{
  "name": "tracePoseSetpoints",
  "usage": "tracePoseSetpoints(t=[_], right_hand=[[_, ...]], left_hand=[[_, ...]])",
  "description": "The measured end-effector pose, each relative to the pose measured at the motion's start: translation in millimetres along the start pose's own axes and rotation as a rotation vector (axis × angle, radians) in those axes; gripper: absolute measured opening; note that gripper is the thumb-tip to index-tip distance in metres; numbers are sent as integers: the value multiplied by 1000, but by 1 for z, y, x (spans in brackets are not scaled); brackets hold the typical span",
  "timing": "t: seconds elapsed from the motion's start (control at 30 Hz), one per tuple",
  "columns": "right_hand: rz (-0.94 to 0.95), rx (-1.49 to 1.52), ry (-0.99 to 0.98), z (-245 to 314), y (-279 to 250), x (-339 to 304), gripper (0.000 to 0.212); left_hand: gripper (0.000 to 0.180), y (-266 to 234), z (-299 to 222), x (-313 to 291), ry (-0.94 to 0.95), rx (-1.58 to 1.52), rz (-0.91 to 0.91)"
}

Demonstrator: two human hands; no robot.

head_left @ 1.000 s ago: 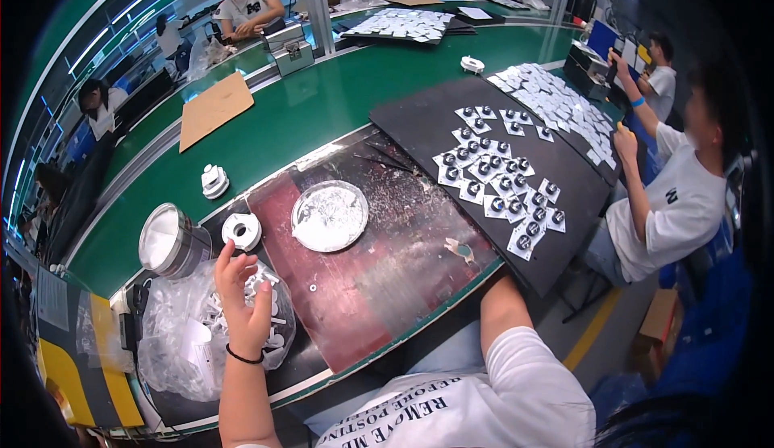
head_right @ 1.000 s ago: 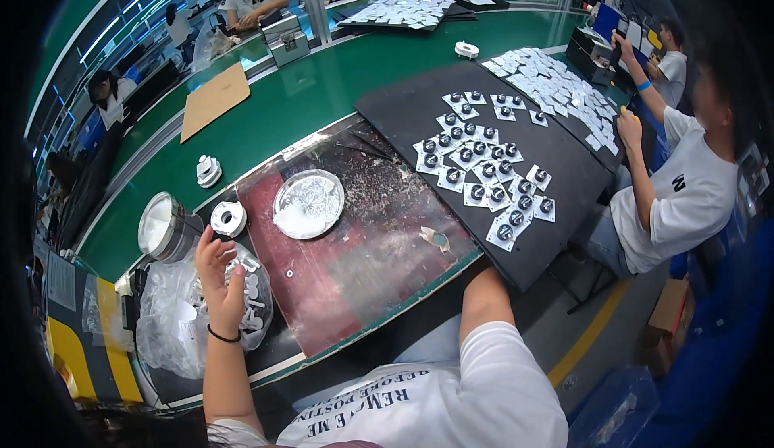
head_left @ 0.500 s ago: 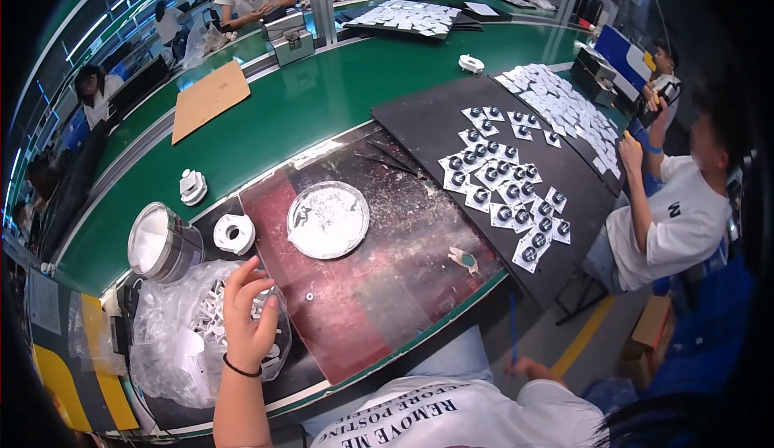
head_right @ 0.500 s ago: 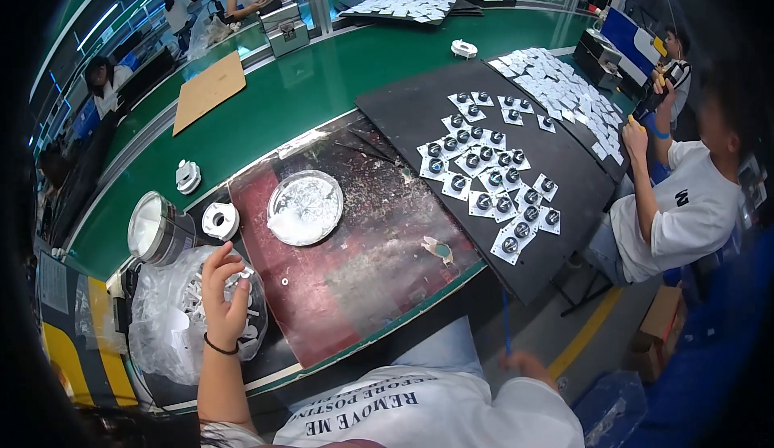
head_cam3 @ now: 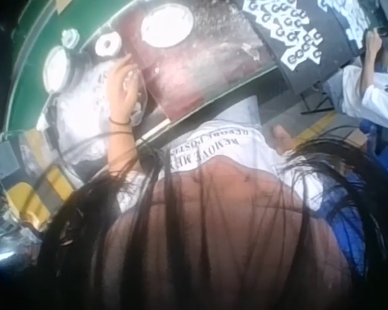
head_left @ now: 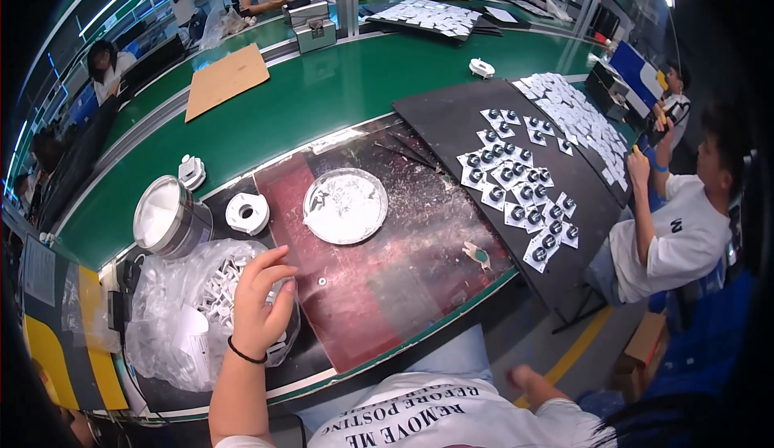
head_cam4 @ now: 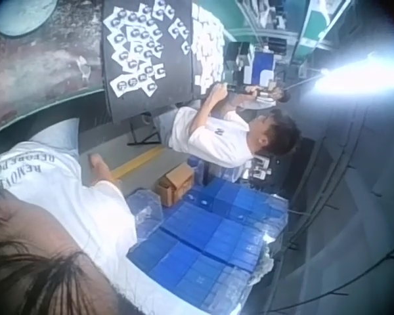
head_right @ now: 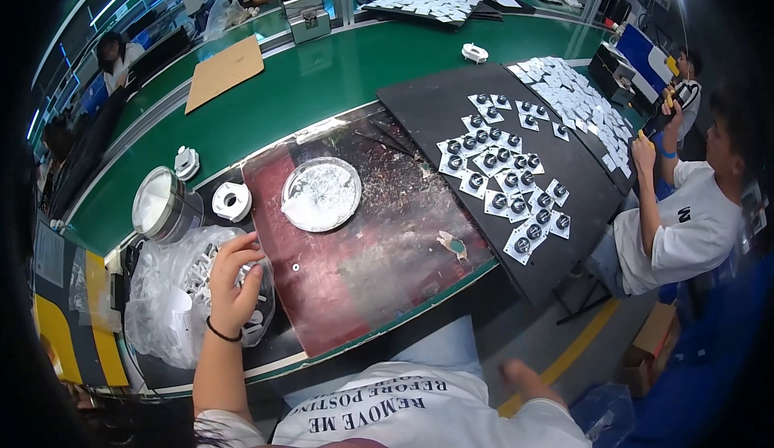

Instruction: The recorder is manual assembling small white plastic housing components for an electronic device at a factory workbench.

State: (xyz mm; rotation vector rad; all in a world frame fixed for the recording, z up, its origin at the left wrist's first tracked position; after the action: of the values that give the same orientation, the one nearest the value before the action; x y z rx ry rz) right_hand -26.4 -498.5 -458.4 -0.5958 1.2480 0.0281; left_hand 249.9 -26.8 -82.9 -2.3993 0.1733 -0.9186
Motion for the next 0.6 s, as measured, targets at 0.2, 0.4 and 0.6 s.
tracePoseSetpoints(t=[0.2, 0.4, 0.6], right_hand=[[128, 1146, -619, 204, -41, -86, 17], [833, 1821, -694, 253, -18, -148, 31], [752, 1713, -323, 282, 52, -150, 31]], left_hand=[[18, -13, 12, -1, -40, -93, 12], [20, -31, -24, 1, 128, -171, 112], [15, -33, -91, -6, 136, -512, 513]])
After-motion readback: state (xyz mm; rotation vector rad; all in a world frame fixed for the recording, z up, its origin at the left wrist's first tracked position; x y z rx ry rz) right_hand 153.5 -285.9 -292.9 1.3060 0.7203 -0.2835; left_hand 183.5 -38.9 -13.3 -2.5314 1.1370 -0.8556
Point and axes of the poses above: each hand's wrist, its own x-axis towards the middle knuckle, its own y-axis out of the palm, z = x × y, the point moved 3 cm from there along x, towards the middle knuckle, and after that the axes turned 8 degrees about -x, right-handed, at the moved point
